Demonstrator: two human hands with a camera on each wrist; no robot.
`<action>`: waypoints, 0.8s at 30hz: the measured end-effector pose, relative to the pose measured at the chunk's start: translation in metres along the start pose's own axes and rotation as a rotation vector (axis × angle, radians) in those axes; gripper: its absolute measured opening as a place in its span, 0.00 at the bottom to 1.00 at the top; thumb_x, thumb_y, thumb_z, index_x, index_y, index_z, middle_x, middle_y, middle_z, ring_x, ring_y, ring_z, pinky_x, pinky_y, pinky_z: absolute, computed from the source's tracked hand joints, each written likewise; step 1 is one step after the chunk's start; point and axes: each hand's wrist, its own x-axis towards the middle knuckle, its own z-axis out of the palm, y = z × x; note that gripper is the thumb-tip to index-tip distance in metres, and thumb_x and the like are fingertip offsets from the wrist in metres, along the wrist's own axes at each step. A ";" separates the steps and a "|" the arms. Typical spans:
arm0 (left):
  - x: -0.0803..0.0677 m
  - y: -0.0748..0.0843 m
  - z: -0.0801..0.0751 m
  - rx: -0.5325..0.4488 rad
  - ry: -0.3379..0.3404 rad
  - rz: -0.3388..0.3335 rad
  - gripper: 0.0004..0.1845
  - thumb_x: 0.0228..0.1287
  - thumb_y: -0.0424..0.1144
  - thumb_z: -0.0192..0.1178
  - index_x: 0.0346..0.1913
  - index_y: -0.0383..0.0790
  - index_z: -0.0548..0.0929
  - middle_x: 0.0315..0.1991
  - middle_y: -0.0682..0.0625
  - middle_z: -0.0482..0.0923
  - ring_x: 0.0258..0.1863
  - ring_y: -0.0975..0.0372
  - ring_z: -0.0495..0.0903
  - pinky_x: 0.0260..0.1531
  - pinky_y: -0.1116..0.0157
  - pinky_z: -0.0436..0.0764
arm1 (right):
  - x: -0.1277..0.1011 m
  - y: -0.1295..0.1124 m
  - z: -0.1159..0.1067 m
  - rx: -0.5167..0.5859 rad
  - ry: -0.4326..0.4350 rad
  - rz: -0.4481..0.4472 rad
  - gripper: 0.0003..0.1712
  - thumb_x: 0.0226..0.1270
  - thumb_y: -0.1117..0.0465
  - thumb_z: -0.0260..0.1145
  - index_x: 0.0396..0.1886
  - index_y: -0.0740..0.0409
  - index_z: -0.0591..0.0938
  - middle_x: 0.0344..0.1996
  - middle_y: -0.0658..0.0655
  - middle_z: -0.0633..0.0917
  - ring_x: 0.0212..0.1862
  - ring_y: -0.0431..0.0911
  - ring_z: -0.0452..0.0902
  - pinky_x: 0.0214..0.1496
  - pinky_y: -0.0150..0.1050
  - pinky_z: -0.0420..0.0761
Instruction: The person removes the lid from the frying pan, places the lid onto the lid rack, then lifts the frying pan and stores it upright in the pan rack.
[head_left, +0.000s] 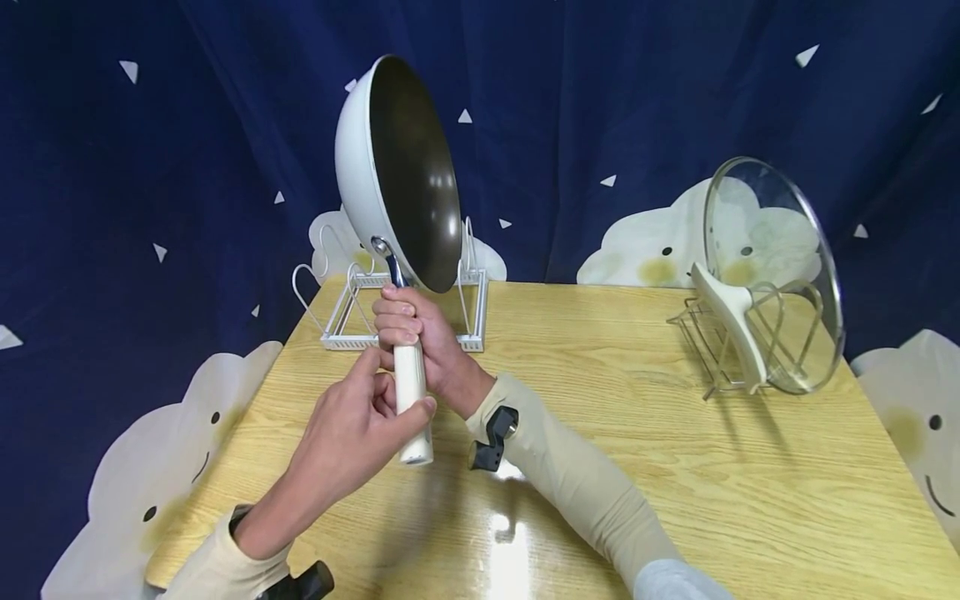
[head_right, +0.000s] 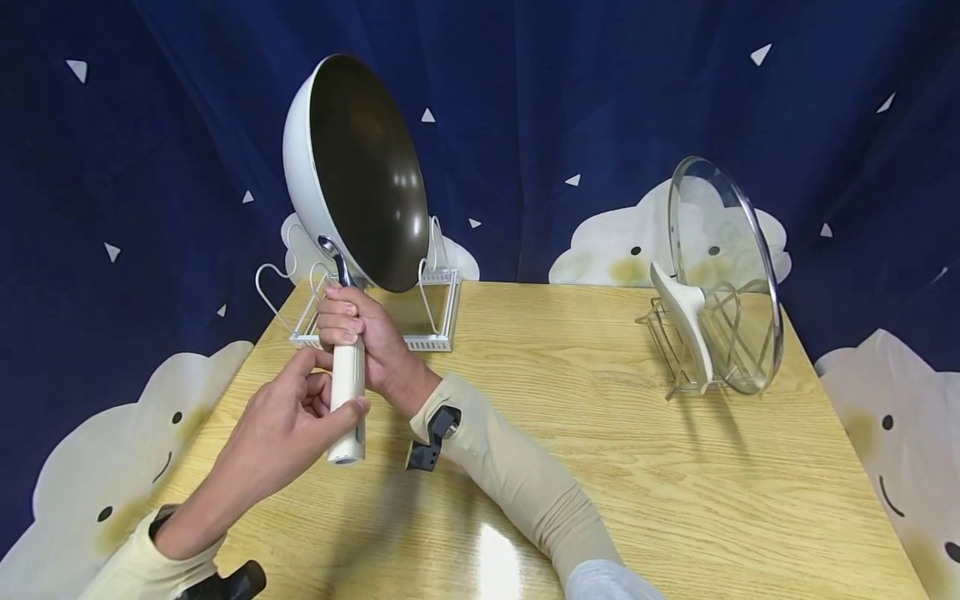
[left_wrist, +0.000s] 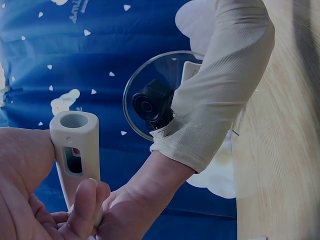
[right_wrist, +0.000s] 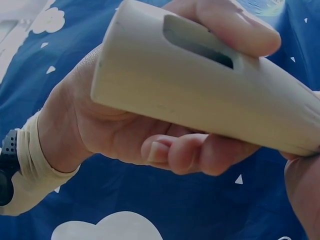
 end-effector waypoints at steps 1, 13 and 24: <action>0.000 0.000 0.001 0.004 0.000 -0.001 0.19 0.59 0.44 0.70 0.46 0.43 0.73 0.22 0.57 0.76 0.19 0.66 0.74 0.18 0.66 0.73 | -0.001 0.000 -0.001 0.001 0.001 0.002 0.26 0.86 0.58 0.33 0.23 0.54 0.67 0.14 0.46 0.70 0.12 0.35 0.65 0.14 0.26 0.68; 0.000 -0.003 0.006 0.009 0.003 -0.004 0.18 0.59 0.44 0.70 0.44 0.43 0.73 0.22 0.57 0.76 0.19 0.66 0.74 0.19 0.66 0.73 | -0.004 -0.001 -0.005 0.003 0.010 0.003 0.25 0.85 0.59 0.33 0.24 0.54 0.67 0.14 0.46 0.71 0.12 0.35 0.66 0.14 0.26 0.69; 0.001 -0.006 0.012 0.000 0.007 0.010 0.20 0.58 0.42 0.71 0.47 0.42 0.73 0.22 0.58 0.76 0.19 0.66 0.74 0.19 0.67 0.74 | -0.008 -0.004 -0.009 0.010 0.013 -0.007 0.25 0.85 0.60 0.33 0.25 0.54 0.68 0.14 0.46 0.70 0.13 0.35 0.66 0.14 0.26 0.69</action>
